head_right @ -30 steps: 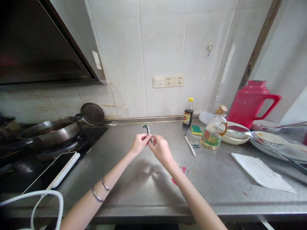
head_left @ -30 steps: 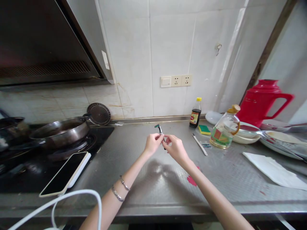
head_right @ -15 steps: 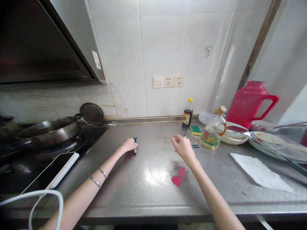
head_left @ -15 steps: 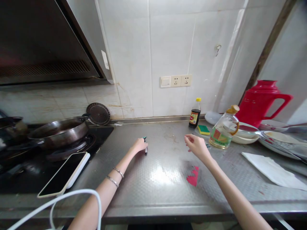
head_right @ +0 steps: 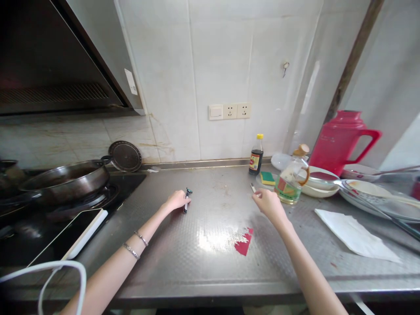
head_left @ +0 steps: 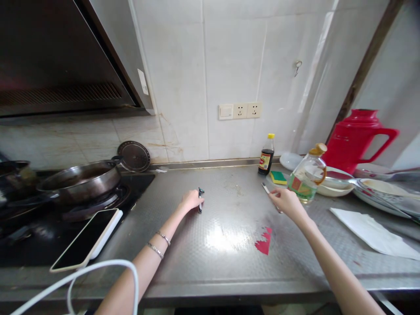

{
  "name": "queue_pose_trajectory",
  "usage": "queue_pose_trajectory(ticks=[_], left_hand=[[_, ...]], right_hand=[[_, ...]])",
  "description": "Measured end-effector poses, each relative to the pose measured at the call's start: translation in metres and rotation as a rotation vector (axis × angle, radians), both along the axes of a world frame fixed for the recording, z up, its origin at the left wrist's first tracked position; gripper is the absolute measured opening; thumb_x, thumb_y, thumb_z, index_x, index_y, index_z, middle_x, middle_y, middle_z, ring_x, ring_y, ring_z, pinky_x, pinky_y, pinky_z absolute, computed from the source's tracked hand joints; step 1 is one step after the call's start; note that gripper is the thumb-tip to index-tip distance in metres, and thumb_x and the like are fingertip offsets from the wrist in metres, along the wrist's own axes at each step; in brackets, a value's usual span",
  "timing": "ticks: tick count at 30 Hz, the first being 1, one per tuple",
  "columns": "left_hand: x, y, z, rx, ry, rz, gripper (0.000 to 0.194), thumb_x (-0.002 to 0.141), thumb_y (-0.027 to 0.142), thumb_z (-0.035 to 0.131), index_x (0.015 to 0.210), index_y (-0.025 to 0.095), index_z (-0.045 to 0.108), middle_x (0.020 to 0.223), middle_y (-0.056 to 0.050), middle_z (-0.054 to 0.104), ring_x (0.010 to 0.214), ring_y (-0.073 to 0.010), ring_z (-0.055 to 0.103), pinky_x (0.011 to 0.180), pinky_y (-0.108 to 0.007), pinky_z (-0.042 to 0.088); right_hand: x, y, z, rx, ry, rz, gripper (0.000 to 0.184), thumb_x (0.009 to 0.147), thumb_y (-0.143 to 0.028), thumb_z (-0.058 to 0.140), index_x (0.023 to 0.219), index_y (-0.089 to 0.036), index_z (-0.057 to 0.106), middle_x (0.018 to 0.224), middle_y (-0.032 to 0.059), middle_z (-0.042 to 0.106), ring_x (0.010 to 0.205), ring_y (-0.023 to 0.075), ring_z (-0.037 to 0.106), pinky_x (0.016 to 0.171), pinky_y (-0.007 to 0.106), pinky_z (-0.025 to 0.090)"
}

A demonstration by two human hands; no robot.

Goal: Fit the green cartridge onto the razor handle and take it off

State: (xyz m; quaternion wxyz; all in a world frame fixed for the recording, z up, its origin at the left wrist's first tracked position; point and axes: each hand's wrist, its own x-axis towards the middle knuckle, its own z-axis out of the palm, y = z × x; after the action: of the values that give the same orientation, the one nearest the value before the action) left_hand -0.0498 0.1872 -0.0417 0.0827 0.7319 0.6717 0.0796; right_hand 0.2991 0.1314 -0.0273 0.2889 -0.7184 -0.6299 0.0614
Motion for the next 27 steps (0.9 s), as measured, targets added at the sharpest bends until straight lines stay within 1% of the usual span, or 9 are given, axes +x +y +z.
queue_pose_trajectory(ticks=[4, 7, 9, 11, 15, 21, 24, 27], left_hand=[[0.001, -0.005, 0.003, 0.014, -0.005, 0.017, 0.034, 0.072, 0.045, 0.053, 0.068, 0.014, 0.066, 0.077, -0.015, 0.069, 0.077, -0.0248, 0.065, 0.057, -0.025, 0.041], [0.001, -0.007, 0.005, 0.052, -0.01, 0.043, 0.036, 0.078, 0.044, 0.047, 0.07, 0.015, 0.066, 0.082, -0.015, 0.069, 0.08, -0.0247, 0.064, 0.06, -0.026, 0.041], [0.002, -0.008, 0.007, 0.096, -0.027, 0.062, 0.034, 0.08, 0.041, 0.044, 0.07, 0.016, 0.066, 0.084, -0.014, 0.069, 0.081, -0.0229, 0.063, 0.06, -0.025, 0.039], [0.003, -0.009, 0.009, 0.129, -0.06, 0.059, 0.032, 0.081, 0.038, 0.044, 0.069, 0.016, 0.065, 0.082, -0.012, 0.069, 0.078, -0.021, 0.063, 0.059, -0.024, 0.037], [0.005, -0.013, 0.013, 0.171, -0.107, 0.002, 0.03, 0.08, 0.033, 0.044, 0.064, 0.016, 0.063, 0.073, -0.01, 0.068, 0.069, -0.0187, 0.06, 0.055, -0.023, 0.033], [0.006, -0.015, 0.014, 0.208, -0.163, -0.067, 0.031, 0.079, 0.032, 0.043, 0.06, 0.016, 0.061, 0.063, -0.007, 0.064, 0.058, -0.015, 0.054, 0.052, -0.022, 0.028], [0.006, -0.015, 0.013, 0.206, -0.196, -0.094, 0.03, 0.078, 0.031, 0.044, 0.057, 0.015, 0.06, 0.059, -0.005, 0.062, 0.055, -0.0131, 0.05, 0.052, -0.021, 0.026], [0.007, -0.016, 0.012, 0.212, -0.217, -0.119, 0.031, 0.078, 0.031, 0.044, 0.055, 0.015, 0.058, 0.056, -0.003, 0.06, 0.052, -0.012, 0.047, 0.05, -0.021, 0.023]], right_hand=[[0.014, 0.003, -0.009, -0.026, -0.153, -0.036, 0.025, 0.075, -0.033, 0.049, 0.078, -0.015, 0.067, 0.068, 0.0098, 0.068, 0.07, 0.0224, 0.064, 0.058, 0.024, 0.039], [0.022, 0.006, -0.019, -0.061, -0.222, -0.034, 0.025, 0.076, -0.033, 0.049, 0.079, -0.015, 0.066, 0.072, 0.0124, 0.069, 0.074, 0.0241, 0.065, 0.06, 0.025, 0.039], [0.026, 0.007, -0.025, -0.085, -0.263, -0.052, 0.026, 0.076, -0.035, 0.049, 0.079, -0.014, 0.066, 0.074, 0.0144, 0.069, 0.075, 0.0254, 0.065, 0.06, 0.026, 0.04], [0.028, 0.009, -0.028, -0.118, -0.299, -0.074, 0.029, 0.076, -0.039, 0.051, 0.078, -0.014, 0.066, 0.077, 0.0163, 0.069, 0.077, 0.027, 0.065, 0.06, 0.027, 0.04], [0.029, 0.011, -0.029, -0.216, -0.349, -0.098, 0.036, 0.076, -0.044, 0.052, 0.079, -0.011, 0.066, 0.082, 0.0192, 0.068, 0.08, 0.0295, 0.065, 0.061, 0.03, 0.042], [0.028, 0.016, -0.029, -0.352, -0.389, -0.08, 0.041, 0.078, -0.041, 0.046, 0.093, -0.009, 0.066, 0.092, 0.0221, 0.067, 0.086, 0.0302, 0.065, 0.066, 0.034, 0.045], [0.028, 0.018, -0.031, -0.375, -0.394, -0.058, 0.038, 0.078, -0.037, 0.046, 0.094, -0.009, 0.066, 0.096, 0.0226, 0.066, 0.089, 0.03, 0.064, 0.069, 0.035, 0.046], [0.029, 0.02, -0.033, -0.374, -0.405, -0.019, 0.034, 0.079, -0.031, 0.045, 0.091, -0.009, 0.067, 0.094, 0.0225, 0.066, 0.087, 0.0298, 0.064, 0.069, 0.035, 0.045]])
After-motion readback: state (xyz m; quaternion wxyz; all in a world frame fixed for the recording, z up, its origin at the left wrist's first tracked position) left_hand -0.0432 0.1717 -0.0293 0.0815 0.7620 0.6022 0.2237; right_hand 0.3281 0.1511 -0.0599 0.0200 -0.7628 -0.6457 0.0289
